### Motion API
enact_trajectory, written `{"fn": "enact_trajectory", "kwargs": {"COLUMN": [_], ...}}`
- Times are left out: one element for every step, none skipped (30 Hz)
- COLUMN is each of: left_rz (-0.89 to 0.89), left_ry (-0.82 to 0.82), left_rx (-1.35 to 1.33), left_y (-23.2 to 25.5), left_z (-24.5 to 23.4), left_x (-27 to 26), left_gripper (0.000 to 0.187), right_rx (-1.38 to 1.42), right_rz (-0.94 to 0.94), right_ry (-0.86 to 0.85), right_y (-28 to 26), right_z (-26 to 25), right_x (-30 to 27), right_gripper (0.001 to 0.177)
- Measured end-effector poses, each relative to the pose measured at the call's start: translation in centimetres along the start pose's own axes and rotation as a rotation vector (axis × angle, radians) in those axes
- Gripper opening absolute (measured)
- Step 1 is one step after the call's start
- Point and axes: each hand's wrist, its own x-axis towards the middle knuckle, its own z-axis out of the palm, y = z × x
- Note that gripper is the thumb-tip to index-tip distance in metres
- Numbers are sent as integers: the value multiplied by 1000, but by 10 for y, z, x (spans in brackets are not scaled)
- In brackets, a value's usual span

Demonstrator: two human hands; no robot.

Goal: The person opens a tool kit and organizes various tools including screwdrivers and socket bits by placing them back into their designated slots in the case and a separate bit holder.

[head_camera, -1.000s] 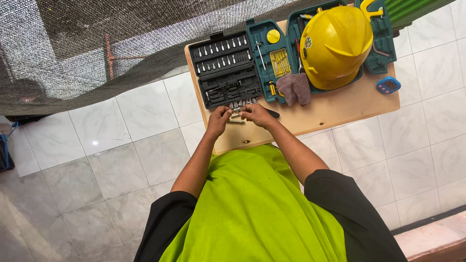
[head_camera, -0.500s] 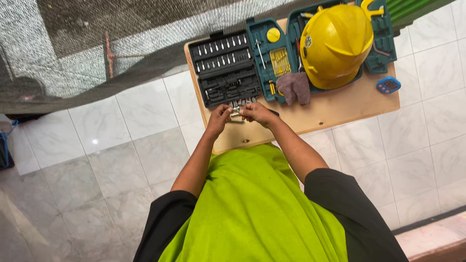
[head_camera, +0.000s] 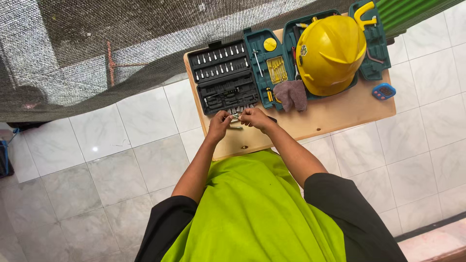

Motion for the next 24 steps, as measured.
{"fn": "enact_trajectory", "kwargs": {"left_rz": [3, 16, 29, 29, 28, 24, 21, -5, -32, -34, -7, 17, 11, 9, 8, 3, 3, 12, 18, 8, -2, -3, -52, -102], "left_ry": [4, -1, -6, -7, -11, -12, -9, -10, -11, -14, 4, 24, 24, 26, 28, 30, 32, 33, 33, 24, 14, 15, -18, -51], "left_rx": [-1, -23, -45, -45, -29, -15, -18, -26, -34, -33, -7, 15, 13, -1, -15, -16, -29, -40, -38, -44, -51, -50, -48, -46], "left_y": [-2, -5, -7, -10, -13, -16, -18, -18, -16, -16, -16, -17, -19, -19, -18, -19, -21, -20, -18, -19, -20, -21, -21, -21], "left_z": [1, 2, 2, 3, 3, 3, 6, 7, 6, 6, 6, 7, 9, 9, 9, 9, 9, 8, 7, 7, 7, 7, 6, 6], "left_x": [-2, -1, 2, 3, 5, 4, 0, 1, 4, 3, 4, 1, -5, -5, -4, -6, -8, -4, 0, -2, -4, -4, -5, -5], "left_gripper": [20, 21, 21, 21, 21, 21, 21, 22, 22, 22, 21, 20, 20, 20, 20, 20, 21, 21, 21, 21, 21, 21, 21, 22], "right_rx": [-3, 12, 27, 27, 41, 53, 51, 64, 77, 80, 91, 99, 99, 98, 97, 96, 113, 129, 127, 98, 69, 69, 18, -33], "right_rz": [-3, -5, -6, -6, -18, -28, -25, -24, -23, -21, -31, -37, -31, -14, 3, 7, 24, 33, 27, 32, 37, 37, 18, 0], "right_ry": [-2, -8, -14, -14, 2, 14, 12, 11, 10, 11, 18, 22, 20, 27, 33, 30, 30, 33, 35, 23, 11, 10, 25, 40], "right_y": [0, -1, -3, -3, -3, -1, 2, 3, 2, 5, 6, 11, 16, 16, 14, 16, 18, 15, 12, 12, 13, 14, 14, 14], "right_z": [1, 1, 0, 0, -1, 0, 0, 1, 0, 0, 0, 1, 3, 3, 3, 5, 7, 5, 3, 4, 4, 3, 2, 0], "right_x": [-2, -2, 0, -1, 0, -1, -3, -1, 4, 5, 8, 8, 5, 7, 8, 8, 7, 10, 12, 11, 10, 8, 7, 5], "right_gripper": [21, 20, 20, 20, 19, 21, 21, 21, 21, 21, 21, 21, 21, 20, 19, 19, 19, 19, 19, 19, 19, 19, 20, 20]}}
